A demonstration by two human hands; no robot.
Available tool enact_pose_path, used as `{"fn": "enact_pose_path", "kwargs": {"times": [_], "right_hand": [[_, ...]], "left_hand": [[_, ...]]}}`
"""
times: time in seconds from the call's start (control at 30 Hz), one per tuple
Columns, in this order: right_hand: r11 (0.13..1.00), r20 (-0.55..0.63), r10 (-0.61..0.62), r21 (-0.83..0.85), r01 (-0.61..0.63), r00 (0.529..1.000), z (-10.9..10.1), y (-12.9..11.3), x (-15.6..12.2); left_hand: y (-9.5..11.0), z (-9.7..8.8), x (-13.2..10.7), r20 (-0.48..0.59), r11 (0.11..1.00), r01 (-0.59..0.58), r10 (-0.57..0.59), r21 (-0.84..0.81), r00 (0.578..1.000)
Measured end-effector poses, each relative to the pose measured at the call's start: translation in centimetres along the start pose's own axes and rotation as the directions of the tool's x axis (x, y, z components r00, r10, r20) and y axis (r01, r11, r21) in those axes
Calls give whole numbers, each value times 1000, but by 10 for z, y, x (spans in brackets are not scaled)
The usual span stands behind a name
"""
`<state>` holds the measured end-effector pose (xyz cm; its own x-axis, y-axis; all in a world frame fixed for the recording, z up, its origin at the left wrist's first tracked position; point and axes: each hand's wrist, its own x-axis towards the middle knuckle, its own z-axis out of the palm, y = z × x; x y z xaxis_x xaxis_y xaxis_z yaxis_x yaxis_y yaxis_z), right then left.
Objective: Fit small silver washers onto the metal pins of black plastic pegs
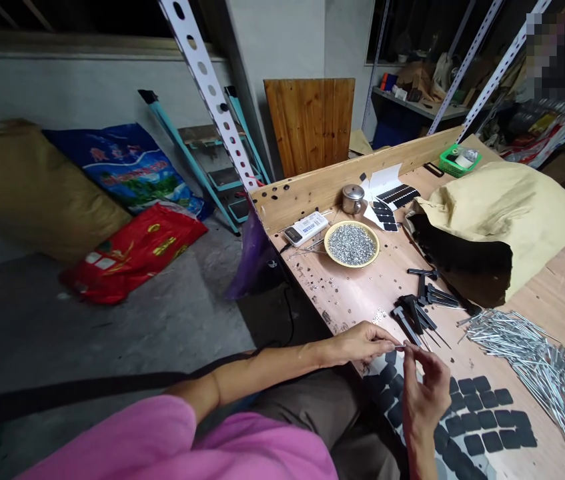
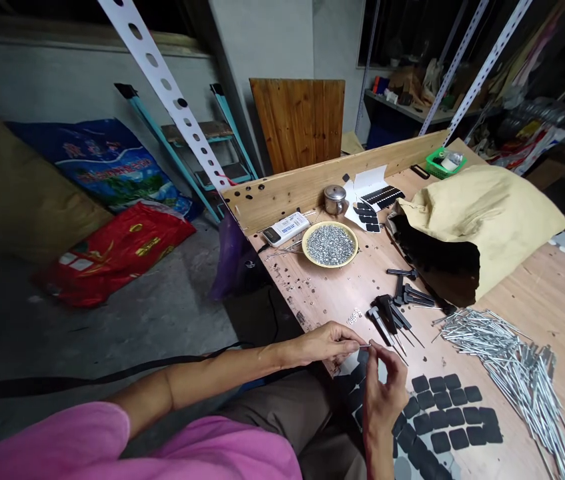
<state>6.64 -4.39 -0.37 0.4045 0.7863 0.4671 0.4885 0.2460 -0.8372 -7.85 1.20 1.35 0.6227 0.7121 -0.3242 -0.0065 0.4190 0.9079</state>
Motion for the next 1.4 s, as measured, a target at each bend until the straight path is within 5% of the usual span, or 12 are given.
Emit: {"fn": "enact_pose_path", "kwargs": {"times": [0.13,0.27,0.47,0.63,0.8,0.9,1.1,1.4], "right_hand": [[956,147,-188,-201,216,971,-11,-1,3],[984,222,-16,-171,55,975,-20,-4,11],[995,352,68,-92,-38,934,-28,-8,20],[992,286,119,-65,-105,951,-23,-13,15],[967,204,251,-18,-253,946,-16,-17,11],[957,216,284,-6,-289,934,-18,-17,13],[990,289,137,-81,-119,948,-28,-16,21],[993,335,9,-111,30,942,-37,-14,24]], "left_hand": [[-2,6,-2,-103,933,-153,196,325,975],[-1,10,-4,-101,842,-197,283,502,954],[9,8,-6,-41,924,-126,151,360,988],[16,4,-8,133,999,41,-37,-30,990],[14,6,-6,135,988,28,-7,-154,991],[12,8,-5,125,994,8,6,-112,992],[11,10,-1,-36,914,-227,253,336,967],[12,14,1,31,962,-146,143,231,989]]}}
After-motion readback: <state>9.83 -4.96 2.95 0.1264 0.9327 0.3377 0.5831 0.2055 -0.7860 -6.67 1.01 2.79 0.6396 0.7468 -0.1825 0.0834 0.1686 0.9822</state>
